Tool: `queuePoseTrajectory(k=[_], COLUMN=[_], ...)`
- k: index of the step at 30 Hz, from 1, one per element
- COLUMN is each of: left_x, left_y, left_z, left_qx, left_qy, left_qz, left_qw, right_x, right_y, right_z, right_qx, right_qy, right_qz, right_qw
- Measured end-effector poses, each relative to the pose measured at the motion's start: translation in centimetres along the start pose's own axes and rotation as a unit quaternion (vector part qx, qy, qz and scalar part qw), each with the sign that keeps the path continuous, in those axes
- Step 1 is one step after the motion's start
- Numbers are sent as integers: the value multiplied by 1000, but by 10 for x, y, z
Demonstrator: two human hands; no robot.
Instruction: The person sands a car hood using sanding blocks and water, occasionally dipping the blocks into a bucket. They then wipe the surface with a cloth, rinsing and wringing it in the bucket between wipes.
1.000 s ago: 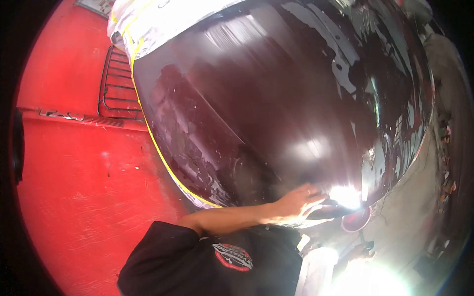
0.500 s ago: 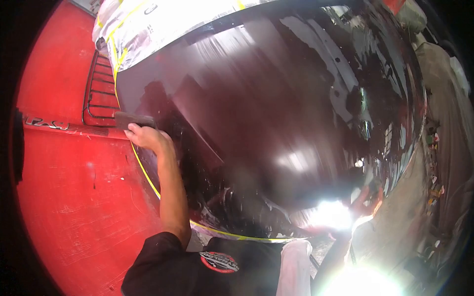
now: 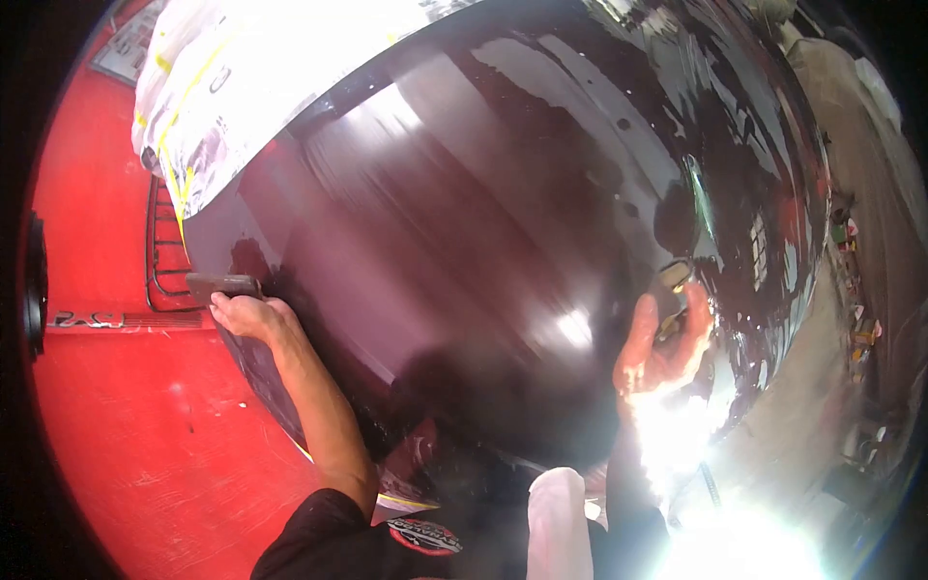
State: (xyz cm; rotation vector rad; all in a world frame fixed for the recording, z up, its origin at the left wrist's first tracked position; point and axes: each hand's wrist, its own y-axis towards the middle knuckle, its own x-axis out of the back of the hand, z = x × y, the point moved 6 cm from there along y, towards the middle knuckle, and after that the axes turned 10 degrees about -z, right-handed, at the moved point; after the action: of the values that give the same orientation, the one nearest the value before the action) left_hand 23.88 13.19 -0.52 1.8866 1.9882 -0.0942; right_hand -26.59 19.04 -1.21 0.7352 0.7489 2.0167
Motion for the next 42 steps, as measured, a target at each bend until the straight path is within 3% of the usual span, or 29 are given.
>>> queuePoseTrajectory(k=[2, 4, 5, 6, 7, 15, 19, 22, 24, 26, 28, 33, 37, 40, 42], left_x=[-2, -5, -7, -7, -5, -13, -14, -12, -13, -14, -11, -8, -9, -9, -10], left_y=[-1, -4, -4, -3, 2, -6, 14, 17, 9, 16, 11, 0, 4, 5, 7], left_z=[-2, -5, -5, -4, -2, -5, 8, 8, 3, 6, 2, -13, -2, 4, 7], left_qx=[-12, -14, -17, -20, -36, -1, -43, -86, -41, -65, -45, 15, 12, 18, 23], left_qy=[4, 22, 22, 22, 44, 3, -15, 0, -21, 47, -7, -47, -16, 9, -14], left_qz=[15, 5, 8, 9, 0, 24, 20, -3, 2, -2, -69, -64, -72, -78, -65], left_qw=[1000, 1000, 1000, 1000, 998, 1000, 999, 996, 999, 997, 997, 997, 997, 997, 998], right_x=[3, 8, 10, 13, 18, 35, 30, 22, 21, 17, 19, 12, -39, -93, -127], right_y=[1, 2, 0, -4, -5, -6, 2, 3, 6, 4, 2, 5, -7, -17, -23], right_z=[-23, -32, -42, -55, -59, -58, -48, -41, -38, -34, -37, -12, 65, 127, 157], right_qx=[-179, -306, -325, -342, -322, -340, -318, -287, -255, -215, -203, -69, 85, 219, 277], right_qy=[19, 96, 160, 223, 244, 175, 152, 130, 117, 123, 65, 32, 83, 93, 136], right_qz=[-76, -149, -195, -239, -223, -243, -213, -189, -179, -174, -179, -121, 116, 262, 293], right_qw=[981, 935, 911, 881, 887, 891, 911, 930, 943, 953, 960, 990, 986, 935, 905])
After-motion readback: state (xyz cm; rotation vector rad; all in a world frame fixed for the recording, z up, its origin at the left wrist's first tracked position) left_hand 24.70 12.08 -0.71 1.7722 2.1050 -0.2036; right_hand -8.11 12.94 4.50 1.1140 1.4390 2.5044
